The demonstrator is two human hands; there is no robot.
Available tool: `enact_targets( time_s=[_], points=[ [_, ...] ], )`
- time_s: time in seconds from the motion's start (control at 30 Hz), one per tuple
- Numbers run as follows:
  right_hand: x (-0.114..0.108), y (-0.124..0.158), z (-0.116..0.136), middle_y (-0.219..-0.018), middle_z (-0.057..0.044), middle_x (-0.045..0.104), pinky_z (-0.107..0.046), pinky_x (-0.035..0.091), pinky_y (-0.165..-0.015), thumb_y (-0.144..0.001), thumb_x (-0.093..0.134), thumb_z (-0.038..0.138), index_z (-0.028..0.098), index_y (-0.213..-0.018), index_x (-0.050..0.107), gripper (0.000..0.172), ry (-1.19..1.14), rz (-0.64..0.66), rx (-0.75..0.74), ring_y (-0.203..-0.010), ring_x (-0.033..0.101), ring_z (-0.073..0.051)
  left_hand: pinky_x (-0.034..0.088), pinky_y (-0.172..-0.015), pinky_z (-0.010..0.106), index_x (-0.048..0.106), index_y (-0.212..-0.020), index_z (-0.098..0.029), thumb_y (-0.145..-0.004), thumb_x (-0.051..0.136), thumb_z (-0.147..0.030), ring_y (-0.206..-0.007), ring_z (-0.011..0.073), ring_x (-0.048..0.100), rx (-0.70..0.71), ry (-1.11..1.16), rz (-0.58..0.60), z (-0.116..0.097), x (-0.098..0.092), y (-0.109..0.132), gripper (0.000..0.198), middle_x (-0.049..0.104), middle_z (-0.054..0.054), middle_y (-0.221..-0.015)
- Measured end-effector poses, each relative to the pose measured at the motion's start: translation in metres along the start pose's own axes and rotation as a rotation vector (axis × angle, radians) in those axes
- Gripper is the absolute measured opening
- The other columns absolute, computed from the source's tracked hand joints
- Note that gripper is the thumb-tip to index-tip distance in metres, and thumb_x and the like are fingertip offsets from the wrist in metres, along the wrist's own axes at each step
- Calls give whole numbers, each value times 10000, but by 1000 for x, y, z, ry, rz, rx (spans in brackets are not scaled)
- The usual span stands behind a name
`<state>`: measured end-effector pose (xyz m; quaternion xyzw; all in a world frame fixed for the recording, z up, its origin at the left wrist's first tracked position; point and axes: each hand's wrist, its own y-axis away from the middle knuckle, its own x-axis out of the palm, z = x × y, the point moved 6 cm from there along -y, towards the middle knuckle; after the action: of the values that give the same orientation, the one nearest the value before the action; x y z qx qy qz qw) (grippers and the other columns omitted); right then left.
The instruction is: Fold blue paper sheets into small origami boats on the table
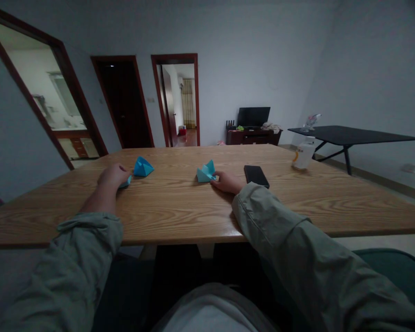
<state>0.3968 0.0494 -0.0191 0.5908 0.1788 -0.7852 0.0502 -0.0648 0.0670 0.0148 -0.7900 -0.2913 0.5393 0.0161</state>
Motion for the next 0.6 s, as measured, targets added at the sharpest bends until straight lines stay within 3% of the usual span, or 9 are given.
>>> enact_targets(
  time_s=[0.07,0.17,0.23,0.33,0.43,0.6],
  points=[
    [-3,2,2,-1023,-106,713,-276,420,-695,-882,541,485,211,-1232,615,451,-4,-1,2,-868,644,-235,485,-775,437,617,-882,-214,-709,646,-383,-948,331,622,-23,11,-123,-7,-14,6,243,676,104,-1012],
    [-7,5,5,-1035,-112,711,-282,426,-721,-885,538,472,206,-1219,623,436,1,-4,5,-905,643,-249,477,-815,392,602,-999,-222,-801,573,-379,-960,277,611,103,112,-369,-35,-37,24,255,666,65,-1041],
    [-8,6,6,-1046,-112,709,-287,428,-724,-892,520,472,212,-1203,629,419,7,-6,4,-916,643,-255,479,-817,360,590,-1057,-213,-837,540,-417,-923,242,609,233,186,-401,-62,-43,38,304,655,54,-1015],
    [-7,6,7,-1057,-117,705,-294,429,-723,-899,501,484,221,-1166,647,402,25,-9,7,-916,643,-261,479,-833,330,586,-1097,-212,-838,547,-406,-917,212,605,391,267,-315,-105,-39,60,326,646,40,-1024],
    [-3,3,6,-1030,-118,709,-299,430,-712,-903,487,505,226,-1130,667,402,48,-5,28,-890,645,-258,479,-863,314,597,-1110,-221,-826,568,-355,-960,205,610,515,324,-133,-141,-20,76,315,661,38,-1063],
    [3,-3,4,-988,-97,718,-286,423,-681,-903,477,516,242,-1129,680,409,43,-1,15,-836,640,-234,482,-891,318,630,-1088,-208,-795,575,-282,-966,201,629,702,369,131,-168,24,86,307,690,43,-1049]
  ],
)
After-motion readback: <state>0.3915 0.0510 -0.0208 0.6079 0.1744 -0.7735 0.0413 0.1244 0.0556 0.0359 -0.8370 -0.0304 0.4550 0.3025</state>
